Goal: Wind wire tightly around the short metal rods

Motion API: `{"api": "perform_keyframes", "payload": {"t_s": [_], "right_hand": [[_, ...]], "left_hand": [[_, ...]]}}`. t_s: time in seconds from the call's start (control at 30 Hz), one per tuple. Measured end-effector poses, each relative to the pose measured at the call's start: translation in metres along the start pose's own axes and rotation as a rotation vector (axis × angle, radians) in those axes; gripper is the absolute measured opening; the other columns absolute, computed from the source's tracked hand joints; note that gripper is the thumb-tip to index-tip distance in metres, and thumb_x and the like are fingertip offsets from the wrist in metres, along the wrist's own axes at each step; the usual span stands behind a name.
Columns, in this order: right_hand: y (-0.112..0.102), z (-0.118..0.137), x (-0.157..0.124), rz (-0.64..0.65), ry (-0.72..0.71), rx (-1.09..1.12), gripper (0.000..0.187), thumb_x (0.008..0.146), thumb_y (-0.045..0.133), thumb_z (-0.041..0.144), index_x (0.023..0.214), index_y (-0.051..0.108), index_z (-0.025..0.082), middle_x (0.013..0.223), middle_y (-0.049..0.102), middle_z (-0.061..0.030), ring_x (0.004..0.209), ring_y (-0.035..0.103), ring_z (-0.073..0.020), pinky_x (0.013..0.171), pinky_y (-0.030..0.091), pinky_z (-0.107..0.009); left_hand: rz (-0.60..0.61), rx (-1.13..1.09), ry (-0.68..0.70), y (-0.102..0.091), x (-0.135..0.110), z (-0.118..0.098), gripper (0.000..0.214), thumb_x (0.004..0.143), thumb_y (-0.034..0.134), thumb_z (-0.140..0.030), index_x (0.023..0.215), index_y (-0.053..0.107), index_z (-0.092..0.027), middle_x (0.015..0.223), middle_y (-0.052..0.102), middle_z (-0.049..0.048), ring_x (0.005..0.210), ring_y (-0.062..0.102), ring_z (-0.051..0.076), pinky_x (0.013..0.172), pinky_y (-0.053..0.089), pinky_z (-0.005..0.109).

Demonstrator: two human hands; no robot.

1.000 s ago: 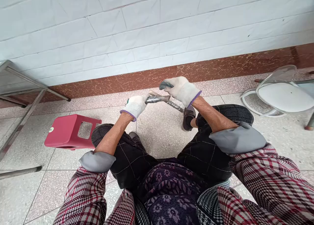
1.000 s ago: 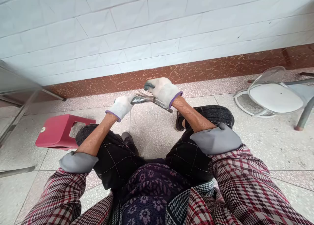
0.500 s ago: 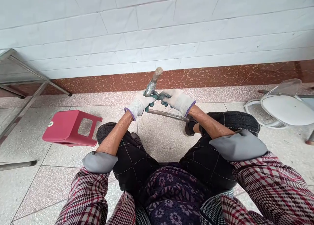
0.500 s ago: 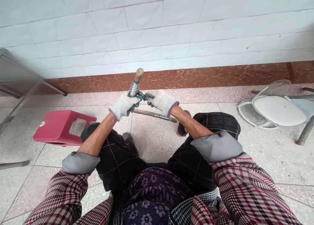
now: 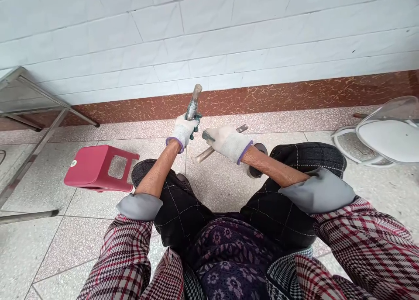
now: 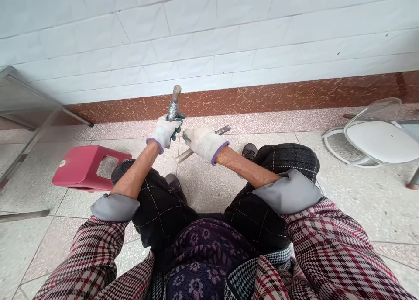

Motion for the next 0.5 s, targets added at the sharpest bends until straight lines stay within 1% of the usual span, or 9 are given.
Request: {"api": "perform_keyframes", "payload": {"t_s": [0.07, 0.1, 0.13, 0.2, 0.27, 0.33, 0.37, 0.43, 0.5], "right_hand": [[0.0, -0.005, 0.0, -0.01, 0.019, -0.076, 0.023, 0.11, 0.055, 0.028, 0.11, 0.076, 0.019, 0.091, 0.076, -0.0128, 0.081, 0.07, -0.027, 0.064, 0.041, -0.036], [-0.001, -0.01, 0.002, -0.013, 0.028, -0.074, 0.024, 0.111, 0.055, 0.029, 0.11, 0.077, 0.02, 0.091, 0.077, -0.0114, 0.079, 0.07, -0.0252, 0.064, 0.043, -0.035], [-0.002, -0.016, 0.004, -0.014, 0.029, -0.002, 0.022, 0.11, 0.057, 0.029, 0.108, 0.077, 0.02, 0.09, 0.077, -0.01, 0.077, 0.069, -0.0234, 0.064, 0.045, -0.034], [-0.004, -0.03, 0.01, -0.034, 0.05, 0.248, 0.019, 0.106, 0.061, 0.025, 0.105, 0.079, 0.02, 0.09, 0.079, -0.0077, 0.073, 0.069, -0.0202, 0.063, 0.049, -0.031], [-0.005, -0.047, 0.016, -0.08, 0.114, 0.495, 0.018, 0.099, 0.063, 0.016, 0.102, 0.081, 0.018, 0.092, 0.08, -0.0071, 0.072, 0.07, -0.0183, 0.064, 0.054, -0.03], [-0.002, -0.059, 0.021, -0.09, 0.204, 0.597, 0.018, 0.092, 0.064, 0.009, 0.095, 0.081, 0.016, 0.088, 0.08, -0.0085, 0.07, 0.069, -0.0182, 0.061, 0.055, -0.03], [0.0, -0.063, 0.023, -0.068, 0.215, 0.642, 0.018, 0.09, 0.065, 0.009, 0.094, 0.081, 0.015, 0.088, 0.08, -0.0091, 0.071, 0.069, -0.0185, 0.06, 0.056, -0.03], [0.004, -0.065, 0.025, -0.002, 0.15, 0.734, 0.014, 0.088, 0.069, 0.013, 0.094, 0.081, 0.015, 0.093, 0.081, -0.0093, 0.076, 0.071, -0.0192, 0.061, 0.058, -0.03], [0.004, -0.065, 0.027, -0.008, 0.054, 0.759, 0.013, 0.087, 0.073, 0.018, 0.097, 0.082, 0.016, 0.099, 0.081, -0.0083, 0.084, 0.072, -0.0198, 0.069, 0.06, -0.03]], "left_hand": [[0.006, -0.035, -0.003, -0.002, 0.0, -0.001, 0.024, 0.088, 0.067, -0.017, 0.112, 0.073, -0.018, 0.062, 0.053, -0.0061, 0.046, 0.042, 0.008, 0.043, 0.035, 0.023], [0.017, -0.065, -0.008, -0.004, 0.0, -0.002, 0.027, 0.089, 0.065, -0.017, 0.114, 0.073, -0.018, 0.062, 0.051, -0.0066, 0.046, 0.04, 0.008, 0.043, 0.034, 0.023], [0.03, -0.095, -0.012, -0.007, -0.001, -0.004, 0.029, 0.089, 0.063, -0.018, 0.117, 0.073, -0.018, 0.061, 0.049, -0.0071, 0.046, 0.038, 0.008, 0.043, 0.033, 0.023], [0.064, -0.144, 0.0, -0.012, -0.005, -0.009, 0.034, 0.089, 0.061, -0.02, 0.122, 0.072, -0.018, 0.061, 0.047, -0.0078, 0.045, 0.034, 0.007, 0.043, 0.032, 0.023], [0.109, -0.157, 0.029, -0.015, -0.01, -0.014, 0.039, 0.088, 0.061, -0.021, 0.125, 0.072, -0.017, 0.062, 0.05, -0.0071, 0.045, 0.033, 0.007, 0.043, 0.032, 0.023], [0.168, -0.142, 0.059, -0.015, -0.015, -0.019, 0.04, 0.086, 0.062, -0.02, 0.124, 0.072, -0.015, 0.065, 0.055, -0.0053, 0.044, 0.033, 0.007, 0.043, 0.033, 0.024], [0.19, -0.139, 0.073, -0.014, -0.017, -0.021, 0.038, 0.085, 0.063, -0.019, 0.121, 0.073, -0.015, 0.065, 0.056, -0.0049, 0.043, 0.034, 0.007, 0.043, 0.034, 0.024], [0.2, -0.158, 0.11, -0.012, -0.021, -0.025, 0.027, 0.086, 0.064, -0.019, 0.111, 0.073, -0.015, 0.063, 0.054, -0.0049, 0.043, 0.035, 0.007, 0.043, 0.035, 0.024], [0.194, -0.169, 0.138, -0.011, -0.024, -0.029, 0.012, 0.09, 0.064, -0.021, 0.1, 0.07, -0.016, 0.06, 0.054, -0.004, 0.044, 0.04, 0.007, 0.045, 0.038, 0.023]]}}
Point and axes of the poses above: each hand's wrist, its own x-axis towards the middle knuckle, its own y-axis out of the palm, z = x × y, the point moved 2 cm from there along x, towards the middle knuckle
